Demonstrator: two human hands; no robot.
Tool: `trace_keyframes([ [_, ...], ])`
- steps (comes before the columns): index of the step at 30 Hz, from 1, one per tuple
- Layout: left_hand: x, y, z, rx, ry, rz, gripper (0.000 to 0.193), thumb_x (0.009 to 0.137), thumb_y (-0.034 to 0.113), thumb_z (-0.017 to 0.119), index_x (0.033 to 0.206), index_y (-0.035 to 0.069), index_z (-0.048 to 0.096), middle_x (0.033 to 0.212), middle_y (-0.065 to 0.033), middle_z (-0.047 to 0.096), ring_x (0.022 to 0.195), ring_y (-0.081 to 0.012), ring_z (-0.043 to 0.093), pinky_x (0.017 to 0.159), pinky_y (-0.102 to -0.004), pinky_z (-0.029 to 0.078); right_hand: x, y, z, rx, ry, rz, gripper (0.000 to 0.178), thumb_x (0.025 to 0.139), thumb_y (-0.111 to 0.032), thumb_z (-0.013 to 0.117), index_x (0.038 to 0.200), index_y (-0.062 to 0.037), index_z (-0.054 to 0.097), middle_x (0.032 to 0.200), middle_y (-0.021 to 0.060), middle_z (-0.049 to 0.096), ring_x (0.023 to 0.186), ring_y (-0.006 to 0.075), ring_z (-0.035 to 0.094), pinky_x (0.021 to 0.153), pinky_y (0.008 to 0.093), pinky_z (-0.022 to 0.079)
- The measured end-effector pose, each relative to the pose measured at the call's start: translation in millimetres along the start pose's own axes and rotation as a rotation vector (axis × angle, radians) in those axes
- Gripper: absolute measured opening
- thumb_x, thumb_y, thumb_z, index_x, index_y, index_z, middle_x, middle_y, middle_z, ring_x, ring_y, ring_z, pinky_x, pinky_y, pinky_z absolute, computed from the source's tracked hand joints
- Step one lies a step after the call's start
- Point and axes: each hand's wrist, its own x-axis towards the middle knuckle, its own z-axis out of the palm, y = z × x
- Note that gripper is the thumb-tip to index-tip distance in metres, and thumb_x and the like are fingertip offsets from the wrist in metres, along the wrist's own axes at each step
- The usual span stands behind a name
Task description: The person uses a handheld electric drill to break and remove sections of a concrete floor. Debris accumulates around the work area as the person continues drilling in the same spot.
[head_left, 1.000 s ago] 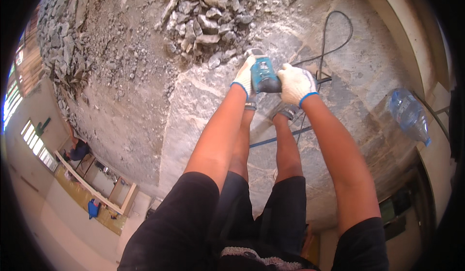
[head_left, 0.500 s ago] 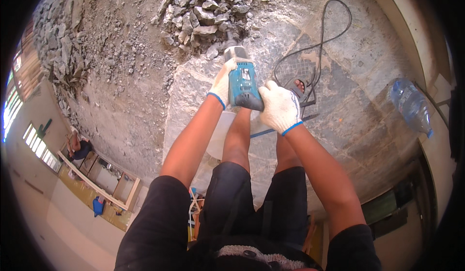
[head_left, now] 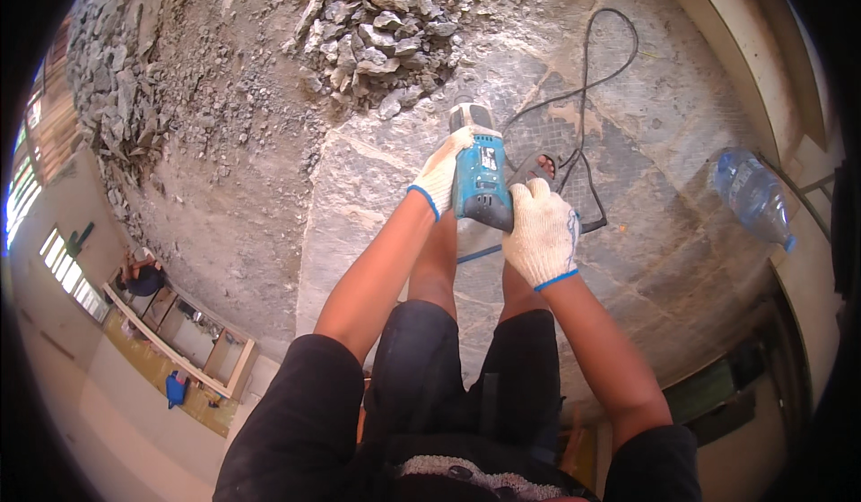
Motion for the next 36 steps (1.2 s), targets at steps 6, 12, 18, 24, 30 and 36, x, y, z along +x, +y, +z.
trace_keyframes([
  [6, 51.7, 4.5, 35.7, -0.11, -0.162, 0.025, 0.043, 0.11, 0.035, 0.068, 0.142, 0.007, 0.07, 0.115, -0.0105, 0.078, 0.097, -0.0268, 0.08, 0.086, -0.0462, 0.07, 44.2, 32.8, -32.1, -0.119, 0.006, -0.036, 0.022, 0.08, -0.009, 0.08, 0.102, -0.0055, 0.077, 0.114, 0.0186, 0.073, 0.104, 0.0403, 0.079, 0.087, 0.0516, 0.064],
  [12, 63.8, 5.0, 63.2, -0.09, 0.055, 0.044, 0.051, 0.111, 0.049, 0.066, 0.141, 0.008, 0.07, 0.12, -0.0147, 0.077, 0.102, -0.0327, 0.079, 0.093, -0.0519, 0.069, 71.2, 55.4, -52.8, -0.216, -0.021, -0.092, 0.021, 0.082, -0.013, 0.082, 0.102, -0.0086, 0.079, 0.115, 0.0163, 0.073, 0.105, 0.037, 0.08, 0.088, 0.0494, 0.065],
  [18, 67.5, -7.3, 81.4, -0.126, 0.059, -0.009, 0.051, 0.115, 0.053, 0.055, 0.138, 0.011, 0.074, 0.122, -0.0106, 0.08, 0.105, -0.0288, 0.08, 0.091, -0.0477, 0.069, 85.1, 79.3, -69.0, -0.315, -0.087, -0.221, 0.022, 0.085, -0.016, 0.083, 0.106, -0.0111, 0.081, 0.116, 0.0133, 0.075, 0.107, 0.0341, 0.08, 0.09, 0.0468, 0.065],
  [24, 87.4, -20.8, 79.2, -0.175, 0.067, 0.059, 0.047, 0.114, 0.047, 0.052, 0.139, 0.014, 0.074, 0.123, -0.01, 0.081, 0.105, -0.0283, 0.08, 0.094, -0.0482, 0.068, 99.6, 92.5, -71.1, -0.421, -0.14, -0.272, 0.021, 0.087, -0.019, 0.083, 0.107, -0.0127, 0.083, 0.117, 0.0104, 0.077, 0.107, 0.0306, 0.082, 0.09, 0.0456, 0.065],
  [30, 96.9, 1.9, 70.2, -0.118, 0.039, 0.064, 0.051, 0.11, 0.051, 0.056, 0.142, 0.013, 0.07, 0.123, -0.0113, 0.078, 0.105, -0.032, 0.078, 0.096, -0.0511, 0.067, 117.0, 82.1, -70.2, -0.403, -0.121, -0.273, 0.019, 0.088, -0.019, 0.082, 0.106, -0.0127, 0.083, 0.118, 0.0111, 0.078, 0.106, 0.031, 0.082, 0.089, 0.0457, 0.065],
  [36, 99.9, 1.0, 79.8, -0.093, 0.034, 0.079, 0.045, 0.111, 0.048, 0.057, 0.139, 0.014, 0.07, 0.121, -0.0098, 0.078, 0.105, -0.0299, 0.078, 0.094, -0.0495, 0.067, 122.5, 95.5, -71.3, -0.376, -0.121, -0.274, 0.02, 0.087, -0.017, 0.082, 0.107, -0.0121, 0.084, 0.118, 0.011, 0.078, 0.107, 0.031, 0.082, 0.089, 0.0463, 0.065],
])
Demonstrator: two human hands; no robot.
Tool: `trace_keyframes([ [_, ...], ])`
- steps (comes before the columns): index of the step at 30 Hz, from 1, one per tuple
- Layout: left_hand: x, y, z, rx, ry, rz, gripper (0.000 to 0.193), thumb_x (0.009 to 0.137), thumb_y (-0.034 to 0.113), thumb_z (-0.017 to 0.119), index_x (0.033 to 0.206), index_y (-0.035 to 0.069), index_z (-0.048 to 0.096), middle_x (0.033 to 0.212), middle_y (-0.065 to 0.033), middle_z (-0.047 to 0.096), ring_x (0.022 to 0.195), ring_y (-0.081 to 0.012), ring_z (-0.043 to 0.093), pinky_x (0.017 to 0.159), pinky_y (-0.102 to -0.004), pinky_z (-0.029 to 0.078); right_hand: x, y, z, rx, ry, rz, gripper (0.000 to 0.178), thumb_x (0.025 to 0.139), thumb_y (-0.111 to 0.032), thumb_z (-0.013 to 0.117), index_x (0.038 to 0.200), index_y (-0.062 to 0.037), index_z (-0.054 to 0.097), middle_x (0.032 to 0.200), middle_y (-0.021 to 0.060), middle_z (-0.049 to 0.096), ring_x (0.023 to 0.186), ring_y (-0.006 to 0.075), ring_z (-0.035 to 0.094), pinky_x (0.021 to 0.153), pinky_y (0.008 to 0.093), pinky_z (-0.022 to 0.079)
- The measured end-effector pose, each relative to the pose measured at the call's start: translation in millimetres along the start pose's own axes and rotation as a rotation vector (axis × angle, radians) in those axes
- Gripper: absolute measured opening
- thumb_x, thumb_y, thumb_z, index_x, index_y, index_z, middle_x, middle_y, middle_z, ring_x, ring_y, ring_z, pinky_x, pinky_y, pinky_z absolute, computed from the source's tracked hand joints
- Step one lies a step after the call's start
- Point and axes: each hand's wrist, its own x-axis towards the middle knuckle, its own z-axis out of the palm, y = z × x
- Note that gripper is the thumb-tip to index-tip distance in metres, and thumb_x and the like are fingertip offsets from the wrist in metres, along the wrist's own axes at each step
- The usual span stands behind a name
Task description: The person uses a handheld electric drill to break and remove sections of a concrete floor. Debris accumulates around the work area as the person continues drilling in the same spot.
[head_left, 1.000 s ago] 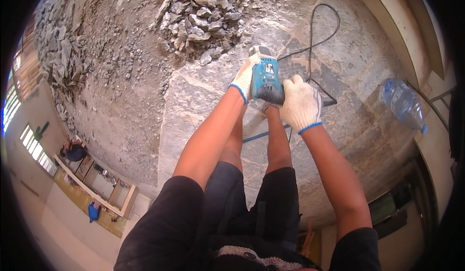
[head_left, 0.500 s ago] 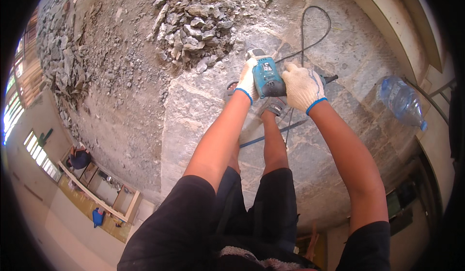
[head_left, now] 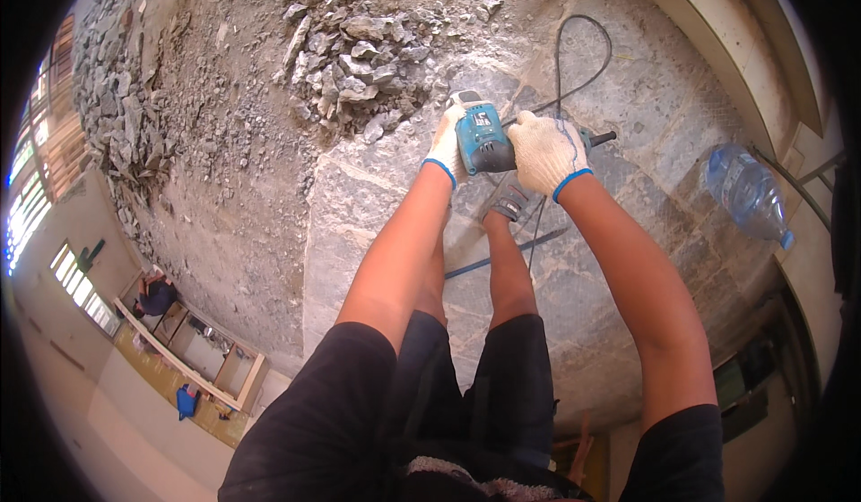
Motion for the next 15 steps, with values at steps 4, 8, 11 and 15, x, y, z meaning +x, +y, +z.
trace_keyframes([
  [4, 6.5, -12.6, -1.4, -0.03, 0.044, -0.019, 0.05, 0.113, 0.052, 0.054, 0.142, 0.014, 0.07, 0.127, -0.0104, 0.078, 0.11, -0.0308, 0.079, 0.097, -0.0506, 0.067, -4.6, 10.0, 7.7, 0.029, -0.012, 0.0, 0.023, 0.086, -0.017, 0.082, 0.108, -0.0121, 0.084, 0.119, 0.0105, 0.078, 0.107, 0.0306, 0.082, 0.089, 0.0457, 0.065],
  [8, 15.6, -26.2, -5.2, -0.021, 0.031, -0.003, 0.053, 0.113, 0.053, 0.052, 0.144, 0.014, 0.07, 0.13, -0.0118, 0.078, 0.111, -0.0315, 0.079, 0.098, -0.0511, 0.067, -5.3, 21.5, 15.5, 0.021, -0.039, -0.017, 0.026, 0.085, -0.017, 0.084, 0.11, -0.0126, 0.083, 0.12, 0.0104, 0.077, 0.107, 0.0311, 0.082, 0.09, 0.0451, 0.065],
  [11, 23.3, -36.3, -6.0, -0.047, 0.07, 0.007, 0.053, 0.113, 0.05, 0.053, 0.145, 0.012, 0.07, 0.129, -0.0131, 0.078, 0.111, -0.0321, 0.079, 0.098, -0.051, 0.067, -9.4, 30.9, 24.6, 0.042, -0.031, -0.018, 0.028, 0.084, -0.018, 0.086, 0.111, -0.0127, 0.083, 0.12, 0.0104, 0.076, 0.109, 0.0308, 0.081, 0.092, 0.0449, 0.065],
  [15, 29.2, -45.4, -8.7, -0.034, 0.082, 0.026, 0.055, 0.112, 0.049, 0.056, 0.148, 0.01, 0.069, 0.131, -0.0152, 0.078, 0.112, -0.0337, 0.078, 0.101, -0.0527, 0.066, -11.0, 39.7, 44.1, 0.069, -0.038, -0.02, 0.032, 0.082, -0.019, 0.089, 0.112, -0.0113, 0.082, 0.12, 0.0112, 0.075, 0.112, 0.0323, 0.079, 0.094, 0.0469, 0.065],
])
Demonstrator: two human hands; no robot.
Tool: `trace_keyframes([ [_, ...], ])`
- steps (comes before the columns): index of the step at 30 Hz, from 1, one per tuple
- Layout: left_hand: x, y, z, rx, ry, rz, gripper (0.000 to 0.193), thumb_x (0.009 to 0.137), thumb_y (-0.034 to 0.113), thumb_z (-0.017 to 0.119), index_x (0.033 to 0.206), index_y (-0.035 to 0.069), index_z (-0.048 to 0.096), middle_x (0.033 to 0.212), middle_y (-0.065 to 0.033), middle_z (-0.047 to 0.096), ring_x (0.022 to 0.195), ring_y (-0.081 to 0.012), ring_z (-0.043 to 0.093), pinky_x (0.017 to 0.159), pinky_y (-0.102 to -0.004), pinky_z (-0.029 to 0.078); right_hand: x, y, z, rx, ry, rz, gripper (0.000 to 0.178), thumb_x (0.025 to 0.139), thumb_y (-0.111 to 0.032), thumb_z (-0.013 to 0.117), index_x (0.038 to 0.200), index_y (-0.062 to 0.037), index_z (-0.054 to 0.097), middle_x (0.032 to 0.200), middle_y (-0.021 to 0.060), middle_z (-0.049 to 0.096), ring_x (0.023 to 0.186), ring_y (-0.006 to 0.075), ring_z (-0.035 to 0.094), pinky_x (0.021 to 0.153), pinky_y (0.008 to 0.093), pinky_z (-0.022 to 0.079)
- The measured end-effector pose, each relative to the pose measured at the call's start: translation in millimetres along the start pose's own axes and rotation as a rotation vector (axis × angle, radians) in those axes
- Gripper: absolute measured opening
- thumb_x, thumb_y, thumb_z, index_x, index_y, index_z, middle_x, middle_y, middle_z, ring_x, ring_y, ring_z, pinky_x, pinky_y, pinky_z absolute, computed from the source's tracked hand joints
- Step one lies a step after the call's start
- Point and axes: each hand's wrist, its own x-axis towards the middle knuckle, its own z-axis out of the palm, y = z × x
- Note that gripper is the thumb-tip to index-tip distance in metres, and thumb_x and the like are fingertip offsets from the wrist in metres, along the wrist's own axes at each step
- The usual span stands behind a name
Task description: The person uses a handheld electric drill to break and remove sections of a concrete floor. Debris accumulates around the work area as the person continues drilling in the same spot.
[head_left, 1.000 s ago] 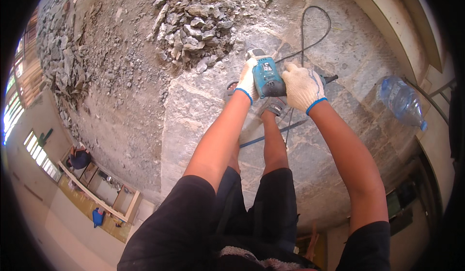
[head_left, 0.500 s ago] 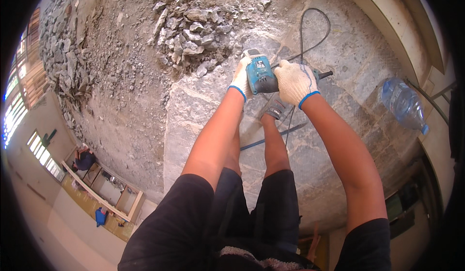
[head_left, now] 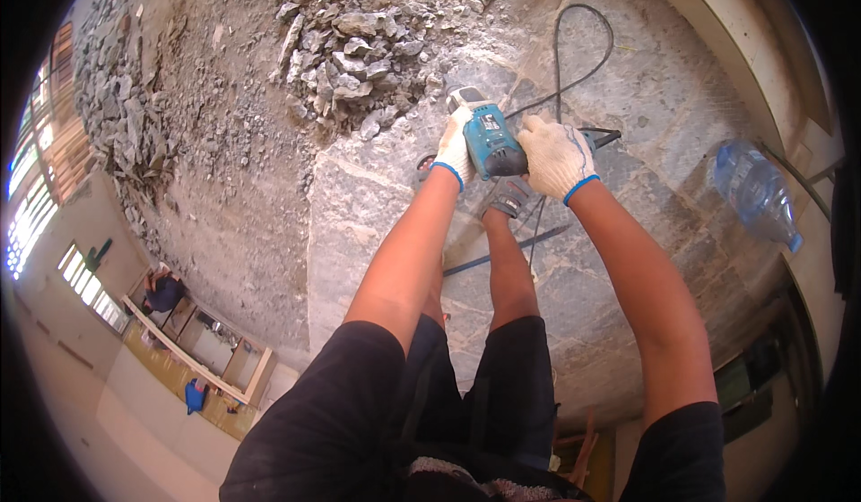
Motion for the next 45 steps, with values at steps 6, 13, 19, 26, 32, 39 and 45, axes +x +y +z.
trace_keyframes([
  [6, 4.7, -10.1, -7.0, 0.093, -0.025, -0.048, 0.057, 0.109, 0.044, 0.065, 0.151, 0.006, 0.067, 0.134, -0.0163, 0.075, 0.119, -0.0339, 0.076, 0.105, -0.0551, 0.064, -13.3, 12.8, 41.9, 0.186, 0.066, 0.072, 0.033, 0.084, -0.019, 0.09, 0.115, -0.0101, 0.08, 0.12, 0.013, 0.073, 0.113, 0.0364, 0.077, 0.094, 0.0502, 0.064],
  [13, 4.0, -10.6, -23.9, 0.11, 0.031, -0.019, 0.054, 0.11, 0.043, 0.064, 0.149, 0.005, 0.068, 0.128, -0.0171, 0.077, 0.11, -0.0336, 0.079, 0.1, -0.0535, 0.066, -14.7, -2.4, 75.0, 0.231, 0.116, 0.079, 0.019, 0.086, -0.008, 0.076, 0.105, -0.0082, 0.078, 0.117, 0.0152, 0.071, 0.106, 0.0384, 0.077, 0.092, 0.051, 0.063],
  [19, 12.6, -22.9, -41.8, 0.171, 0.047, -0.023, 0.055, 0.107, 0.041, 0.071, 0.149, 0.005, 0.068, 0.129, -0.0171, 0.077, 0.11, -0.033, 0.078, 0.096, -0.0519, 0.067, -22.4, -12.4, 94.8, 0.231, 0.09, 0.119, 0.014, 0.092, -0.01, 0.072, 0.105, -0.0069, 0.077, 0.116, 0.0171, 0.071, 0.105, 0.0392, 0.077, 0.092, 0.0516, 0.062],
  [26, 34.0, -28.7, -89.2, 0.177, 0.09, 0.025, 0.049, 0.108, 0.038, 0.078, 0.144, 0.006, 0.073, 0.122, -0.0108, 0.079, 0.104, -0.0257, 0.077, 0.095, -0.0463, 0.066, -17.2, -29.8, 128.5, 0.289, 0.162, 0.142, 0.018, 0.088, -0.01, 0.075, 0.106, -0.007, 0.075, 0.117, 0.0183, 0.069, 0.11, 0.0399, 0.075, 0.092, 0.0527, 0.062],
  [32, 49.0, -21.3, -111.0, 0.523, 0.098, 0.091, 0.049, 0.106, 0.037, 0.078, 0.143, 0.005, 0.073, 0.125, -0.009, 0.078, 0.112, -0.0242, 0.075, 0.104, -0.0435, 0.062, -20.6, -47.6, 146.6, 0.398, 0.218, 0.237, 0.028, 0.08, -0.015, 0.081, 0.107, -0.0088, 0.074, 0.117, 0.0158, 0.069, 0.11, 0.0392, 0.075, 0.089, 0.0533, 0.061],
  [39, 0.8, 48.1, -85.5, 0.317, -0.222, -0.007, 0.058, 0.102, 0.041, 0.07, 0.146, 0.002, 0.067, 0.122, -0.0138, 0.077, 0.106, -0.0267, 0.078, 0.098, -0.0461, 0.066, -13.4, -100.2, 109.8, 0.369, 0.372, 0.197, 0.019, 0.091, -0.01, 0.069, 0.109, -0.0091, 0.072, 0.113, 0.0139, 0.069, 0.103, 0.0368, 0.076, 0.086, 0.053, 0.061],
  [45, -57.0, 152.7, -54.8, 0.375, -0.189, 0.181, 0.063, 0.102, 0.044, 0.071, 0.151, 0.006, 0.061, 0.125, -0.0139, 0.078, 0.108, -0.0275, 0.081, 0.095, -0.0495, 0.07, 21.5, -141.5, 45.9, 0.418, 0.474, 0.079, 0.033, 0.089, -0.008, 0.071, 0.121, -0.0051, 0.073, 0.113, 0.0174, 0.071, 0.099, 0.0391, 0.076, 0.085, 0.0517, 0.06],
])
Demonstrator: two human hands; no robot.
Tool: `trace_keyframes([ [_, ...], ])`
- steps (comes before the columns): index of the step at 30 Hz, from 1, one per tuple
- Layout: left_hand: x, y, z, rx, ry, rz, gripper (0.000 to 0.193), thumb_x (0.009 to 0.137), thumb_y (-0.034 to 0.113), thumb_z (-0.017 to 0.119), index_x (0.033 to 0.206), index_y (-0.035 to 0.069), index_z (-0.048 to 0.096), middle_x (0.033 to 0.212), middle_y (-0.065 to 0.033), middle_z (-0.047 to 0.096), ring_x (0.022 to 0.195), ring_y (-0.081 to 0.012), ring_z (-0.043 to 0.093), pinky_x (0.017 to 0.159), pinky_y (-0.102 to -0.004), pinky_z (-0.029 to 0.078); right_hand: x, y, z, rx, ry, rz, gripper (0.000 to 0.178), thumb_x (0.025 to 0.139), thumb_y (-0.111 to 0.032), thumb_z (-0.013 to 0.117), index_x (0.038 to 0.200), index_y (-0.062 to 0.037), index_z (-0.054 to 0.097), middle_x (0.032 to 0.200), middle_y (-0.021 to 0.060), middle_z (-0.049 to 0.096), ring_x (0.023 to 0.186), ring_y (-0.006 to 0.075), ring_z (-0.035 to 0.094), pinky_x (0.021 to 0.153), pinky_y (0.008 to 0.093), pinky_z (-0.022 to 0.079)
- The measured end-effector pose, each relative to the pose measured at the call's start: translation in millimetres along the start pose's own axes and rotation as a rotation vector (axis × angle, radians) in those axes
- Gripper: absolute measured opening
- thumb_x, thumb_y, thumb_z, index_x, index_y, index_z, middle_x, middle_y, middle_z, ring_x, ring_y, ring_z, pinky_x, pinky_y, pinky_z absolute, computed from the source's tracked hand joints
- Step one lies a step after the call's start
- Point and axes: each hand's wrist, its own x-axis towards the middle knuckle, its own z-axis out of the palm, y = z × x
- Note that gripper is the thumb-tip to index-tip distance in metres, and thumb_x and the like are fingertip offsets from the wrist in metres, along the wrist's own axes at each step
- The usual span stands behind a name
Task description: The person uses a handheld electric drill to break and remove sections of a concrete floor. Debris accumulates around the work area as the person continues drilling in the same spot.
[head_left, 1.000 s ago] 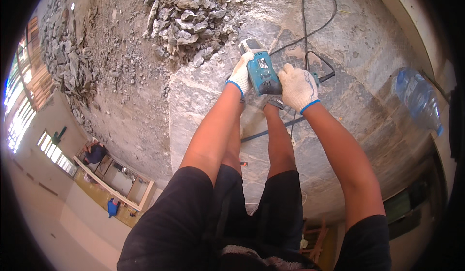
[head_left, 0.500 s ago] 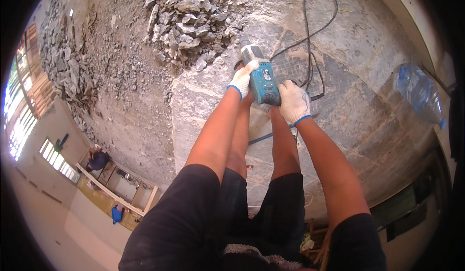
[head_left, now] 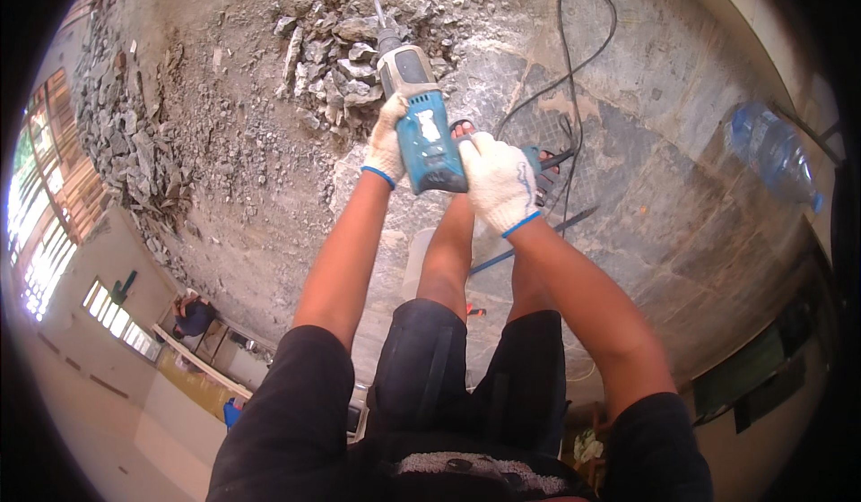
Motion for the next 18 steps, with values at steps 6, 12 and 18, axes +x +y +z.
trace_keyframes([
  [6, -5.8, 29.8, 21.2, 0.065, -0.035, -0.315, 0.061, 0.1, 0.043, 0.07, 0.15, 0.006, 0.066, 0.125, -0.0179, 0.079, 0.111, -0.0317, 0.081, 0.098, -0.0557, 0.07, -1.2, -49.0, -40.8, 0.032, -0.076, 0.249, 0.024, 0.09, -0.012, 0.073, 0.114, -0.0068, 0.073, 0.115, 0.02, 0.071, 0.102, 0.0433, 0.076, 0.087, 0.0553, 0.061],
  [12, -7.4, -58.1, 43.1, -0.023, 0.006, -0.387, 0.052, 0.105, 0.041, 0.071, 0.147, 0.009, 0.069, 0.125, -0.0145, 0.077, 0.108, -0.0258, 0.078, 0.098, -0.0451, 0.067, -45.3, -24.0, -62.6, -0.058, -0.174, 0.372, 0.027, 0.08, -0.007, 0.078, 0.107, -0.0062, 0.074, 0.111, 0.0187, 0.07, 0.101, 0.0412, 0.078, 0.088, 0.0542, 0.063],
  [18, 1.9, -96.8, 61.6, -0.074, 0.137, -0.409, 0.048, 0.107, 0.04, 0.069, 0.143, 0.008, 0.07, 0.119, -0.0086, 0.077, 0.102, -0.0234, 0.078, 0.094, -0.0419, 0.067, -57.1, 14.7, -64.1, -0.084, -0.22, 0.365, 0.033, 0.082, -0.007, 0.079, 0.115, -0.008, 0.076, 0.12, 0.0173, 0.07, 0.108, 0.0428, 0.076, 0.091, 0.0552, 0.062],
])
